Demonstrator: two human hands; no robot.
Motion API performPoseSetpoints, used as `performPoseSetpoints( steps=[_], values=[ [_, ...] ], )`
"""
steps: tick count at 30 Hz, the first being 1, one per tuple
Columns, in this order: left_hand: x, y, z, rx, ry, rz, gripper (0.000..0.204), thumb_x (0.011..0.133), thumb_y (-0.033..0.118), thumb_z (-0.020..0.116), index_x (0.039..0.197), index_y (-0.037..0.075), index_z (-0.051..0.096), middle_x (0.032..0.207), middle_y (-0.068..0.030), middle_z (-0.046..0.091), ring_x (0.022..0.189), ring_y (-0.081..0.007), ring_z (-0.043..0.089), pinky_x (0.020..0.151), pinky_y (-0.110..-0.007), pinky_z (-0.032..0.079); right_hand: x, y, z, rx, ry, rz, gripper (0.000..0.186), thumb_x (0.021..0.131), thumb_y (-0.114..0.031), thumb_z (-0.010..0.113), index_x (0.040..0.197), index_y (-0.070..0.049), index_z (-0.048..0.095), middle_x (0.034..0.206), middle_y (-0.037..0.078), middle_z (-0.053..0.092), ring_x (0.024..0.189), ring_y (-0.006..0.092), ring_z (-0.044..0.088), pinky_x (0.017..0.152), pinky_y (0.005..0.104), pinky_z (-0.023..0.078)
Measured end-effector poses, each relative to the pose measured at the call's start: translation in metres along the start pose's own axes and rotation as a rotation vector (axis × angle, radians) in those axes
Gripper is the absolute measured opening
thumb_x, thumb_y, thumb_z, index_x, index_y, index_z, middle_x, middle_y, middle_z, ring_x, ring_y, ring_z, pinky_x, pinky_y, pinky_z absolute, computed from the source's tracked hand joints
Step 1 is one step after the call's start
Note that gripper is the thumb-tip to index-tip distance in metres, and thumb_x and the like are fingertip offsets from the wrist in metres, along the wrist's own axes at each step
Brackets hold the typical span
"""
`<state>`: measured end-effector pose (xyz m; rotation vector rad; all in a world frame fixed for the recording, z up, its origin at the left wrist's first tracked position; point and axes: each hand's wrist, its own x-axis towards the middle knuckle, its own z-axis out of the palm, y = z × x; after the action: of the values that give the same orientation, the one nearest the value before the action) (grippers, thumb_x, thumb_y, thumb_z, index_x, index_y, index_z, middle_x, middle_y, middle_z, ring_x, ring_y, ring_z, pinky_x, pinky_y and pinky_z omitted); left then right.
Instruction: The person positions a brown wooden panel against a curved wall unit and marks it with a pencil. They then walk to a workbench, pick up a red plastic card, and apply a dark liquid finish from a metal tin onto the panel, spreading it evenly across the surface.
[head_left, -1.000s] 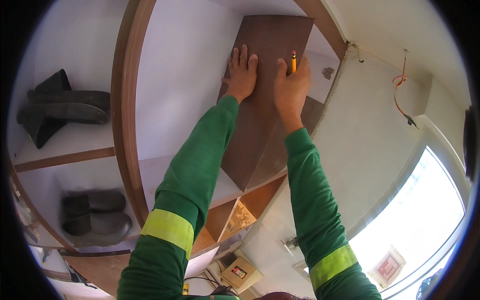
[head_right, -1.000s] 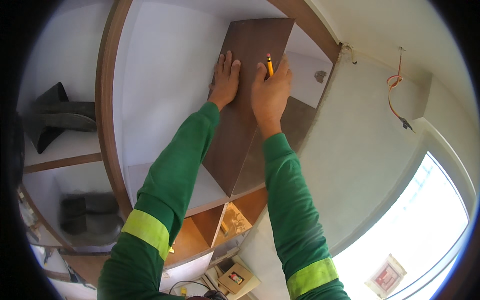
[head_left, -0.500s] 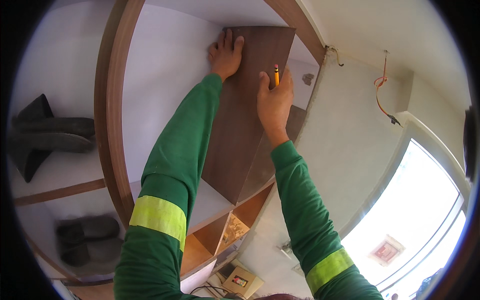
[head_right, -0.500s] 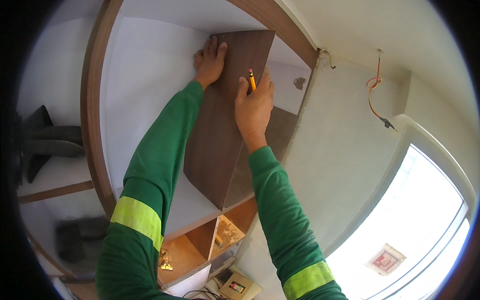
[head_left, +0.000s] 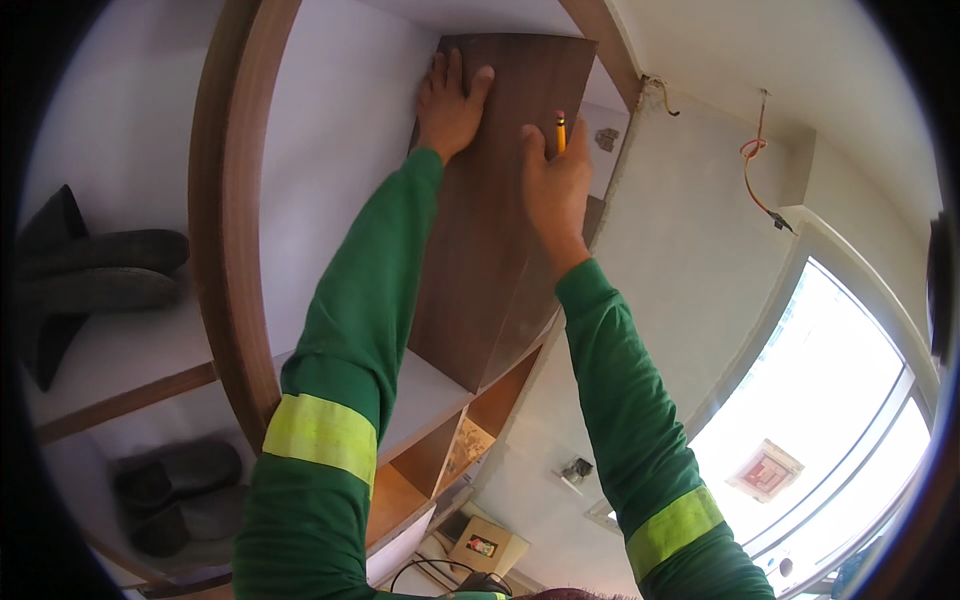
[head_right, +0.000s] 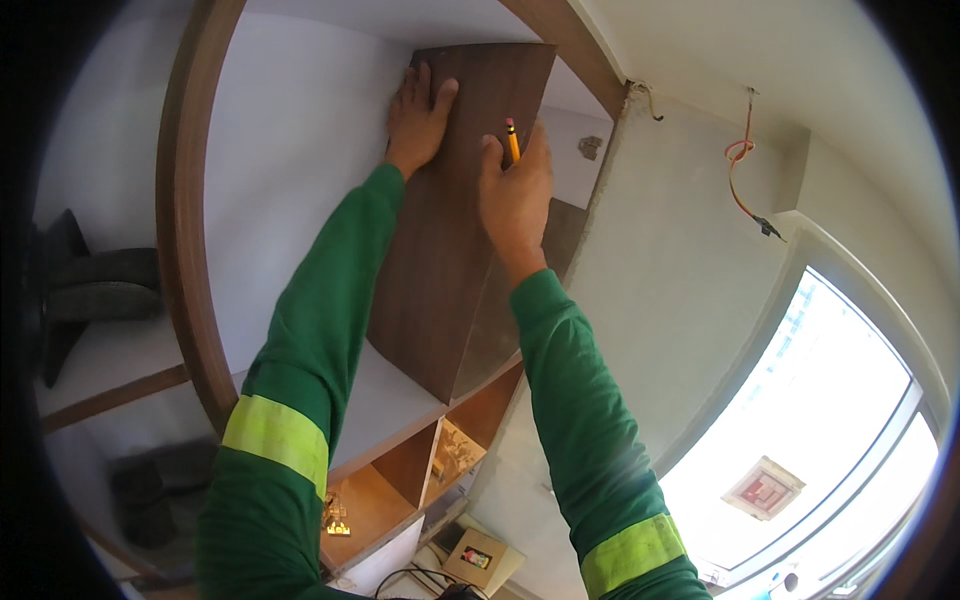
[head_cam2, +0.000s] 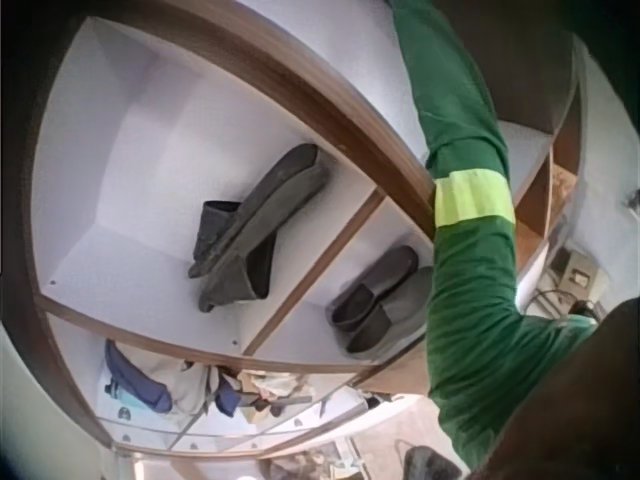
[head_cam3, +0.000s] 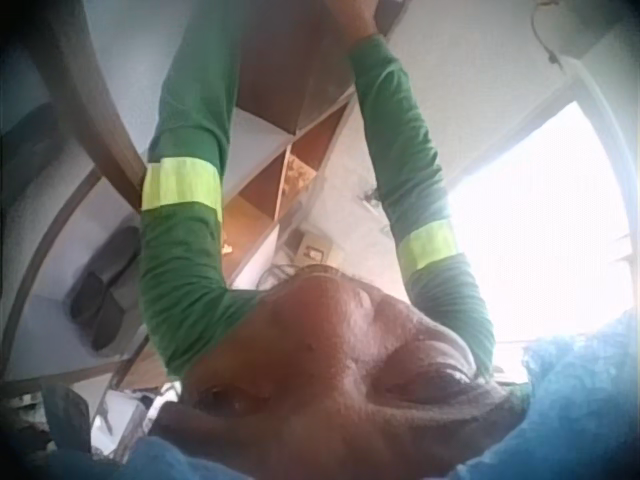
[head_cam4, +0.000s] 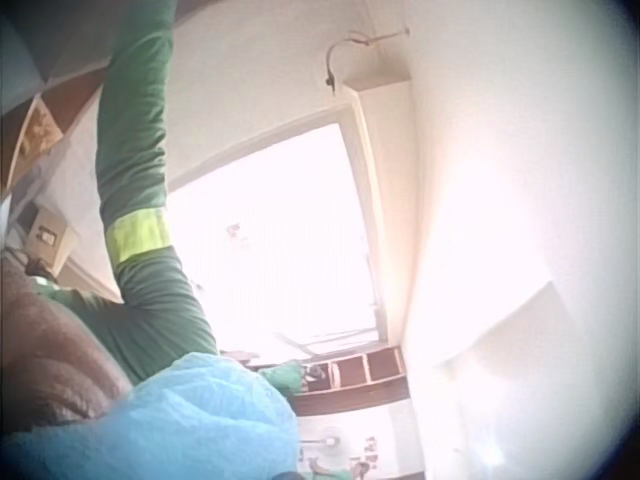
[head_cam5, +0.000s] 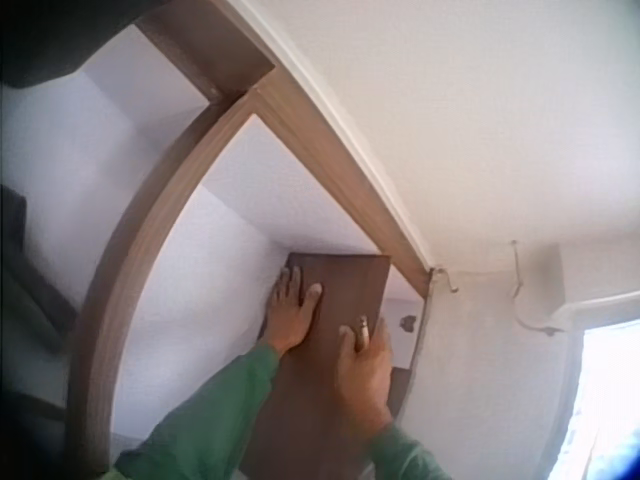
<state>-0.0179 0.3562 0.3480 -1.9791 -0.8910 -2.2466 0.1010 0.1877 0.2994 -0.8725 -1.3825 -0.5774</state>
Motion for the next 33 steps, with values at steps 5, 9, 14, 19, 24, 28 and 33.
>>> performPoseSetpoints(
  steps=[5,9,14,19,24,28,33],
  values=[
    [-0.065,-0.003,0.002,-0.047,0.021,-0.011,0.091,0.104,0.074,0.037,0.17,0.012,0.026,0.176,-0.0194,0.018,0.163,-0.042,0.013,0.13,-0.057,0.01,-0.004,0.003,-0.003,-0.228,0.039,-0.037,0.07,0.1,-0.034,0.07,0.151,0.006,0.042,0.131,0.034,0.058,0.123,0.0513,0.059,0.103,0.0546,0.049],
    [-0.113,-0.006,-0.002,-0.044,0.004,-0.065,0.091,0.103,0.077,0.038,0.169,0.015,0.028,0.176,-0.0169,0.02,0.163,-0.0408,0.014,0.131,-0.059,0.01,0.01,0.02,-0.014,-0.288,0.041,-0.029,0.072,0.102,-0.042,0.067,0.149,0.006,0.042,0.132,0.036,0.057,0.125,0.0485,0.059,0.104,0.0541,0.048],
    [-0.12,-0.014,-0.008,-0.009,0.044,-0.079,0.088,0.104,0.074,0.041,0.169,0.016,0.029,0.176,-0.0171,0.022,0.163,-0.0396,0.014,0.13,-0.058,0.01,0.015,-0.002,-0.053,-0.024,0.077,0.07,0.052,0.108,-0.042,0.057,0.131,0.005,0.051,0.117,0.025,0.062,0.107,0.0357,0.062,0.098,0.0467,0.049],
    [-0.117,-0.016,-0.003,0.019,0.067,-0.073,0.09,0.103,0.076,0.041,0.169,0.017,0.03,0.176,-0.016,0.022,0.163,-0.0382,0.015,0.13,-0.057,0.01,0.016,-0.051,-0.078,-0.035,-0.056,-0.16,0.047,0.114,-0.041,0.045,0.095,-0.001,0.06,0.09,0.012,0.061,0.083,0.021,0.056,0.082,0.0361,0.049],
    [-0.118,-0.014,-0.006,-0.035,0.042,-0.094,0.09,0.101,0.077,0.042,0.169,0.018,0.031,0.176,-0.0154,0.023,0.163,-0.0378,0.015,0.131,-0.057,0.01,0.024,-0.047,-0.09,-0.01,-0.3,0.048,0.047,0.113,-0.042,0.052,0.093,-0.002,0.065,0.081,0.003,0.058,0.073,0.01,0.053,0.069,0.0279,0.045],
    [-0.121,-0.014,-0.006,-0.013,0.031,-0.087,0.088,0.103,0.076,0.038,0.169,0.017,0.03,0.176,-0.0156,0.021,0.164,-0.0366,0.013,0.131,-0.056,0.009,0.002,-0.03,-0.098,0.133,-0.153,0.046,0.04,0.112,-0.039,0.058,0.108,-0.001,0.071,0.086,0.001,0.06,0.072,0.0062,0.055,0.063,0.0234,0.045],
    [-0.119,-0.013,0.0,-0.021,0.067,-0.065,0.087,0.103,0.075,0.039,0.168,0.018,0.033,0.176,-0.0154,0.023,0.163,-0.0356,0.015,0.131,-0.057,0.01,-0.016,0.002,-0.09,0.315,0.042,0.257,0.038,0.112,-0.036,0.056,0.121,-0.002,0.07,0.096,0.002,0.064,0.08,0.0086,0.062,0.068,0.0252,0.05]
  ],
)
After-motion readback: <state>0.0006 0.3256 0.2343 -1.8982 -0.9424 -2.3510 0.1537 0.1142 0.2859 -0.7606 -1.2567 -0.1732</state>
